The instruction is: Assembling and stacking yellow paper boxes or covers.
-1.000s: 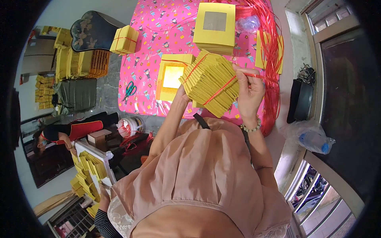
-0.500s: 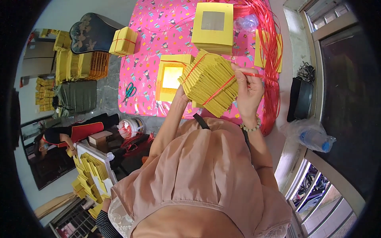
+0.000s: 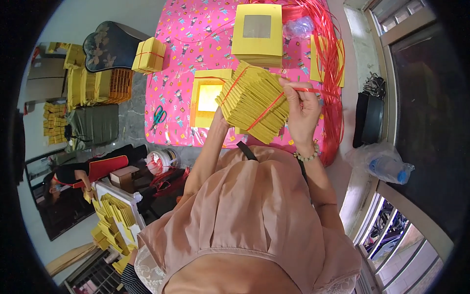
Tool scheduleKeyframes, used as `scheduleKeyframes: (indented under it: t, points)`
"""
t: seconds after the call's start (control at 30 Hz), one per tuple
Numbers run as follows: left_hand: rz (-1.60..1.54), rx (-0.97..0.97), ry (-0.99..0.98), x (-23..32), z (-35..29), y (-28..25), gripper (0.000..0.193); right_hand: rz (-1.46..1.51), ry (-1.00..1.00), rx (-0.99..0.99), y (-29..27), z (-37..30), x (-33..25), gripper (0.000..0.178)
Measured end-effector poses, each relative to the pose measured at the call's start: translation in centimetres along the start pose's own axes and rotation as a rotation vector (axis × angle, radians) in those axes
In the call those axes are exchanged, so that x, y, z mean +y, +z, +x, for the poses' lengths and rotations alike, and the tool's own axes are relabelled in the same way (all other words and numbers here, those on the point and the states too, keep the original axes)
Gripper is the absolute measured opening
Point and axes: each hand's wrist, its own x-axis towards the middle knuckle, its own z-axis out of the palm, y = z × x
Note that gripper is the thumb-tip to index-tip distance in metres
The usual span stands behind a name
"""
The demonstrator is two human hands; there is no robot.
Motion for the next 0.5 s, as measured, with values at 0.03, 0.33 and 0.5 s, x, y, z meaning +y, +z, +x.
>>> scheduleKeyframes:
  t: [0.03,0.33,0.5]
  points:
    - [0.001,-0.002,-0.005,0.0,0.2,-0.3,0.038,0.020,0.012,-0.004,0.2,0.0,-0.1,0.009]
    - [-0.053,-0.140,-0.058,-0.3,-0.2,-0.4,0.036,-0.304,0.078,-0.175,0.1,4.1,-1.9,0.013]
    - [-0.025,-0.126,0.006,-0.3,-0.4,0.1,0.036,-0.125,0.111,-0.208,0.2,5.2,-0.6,0.013]
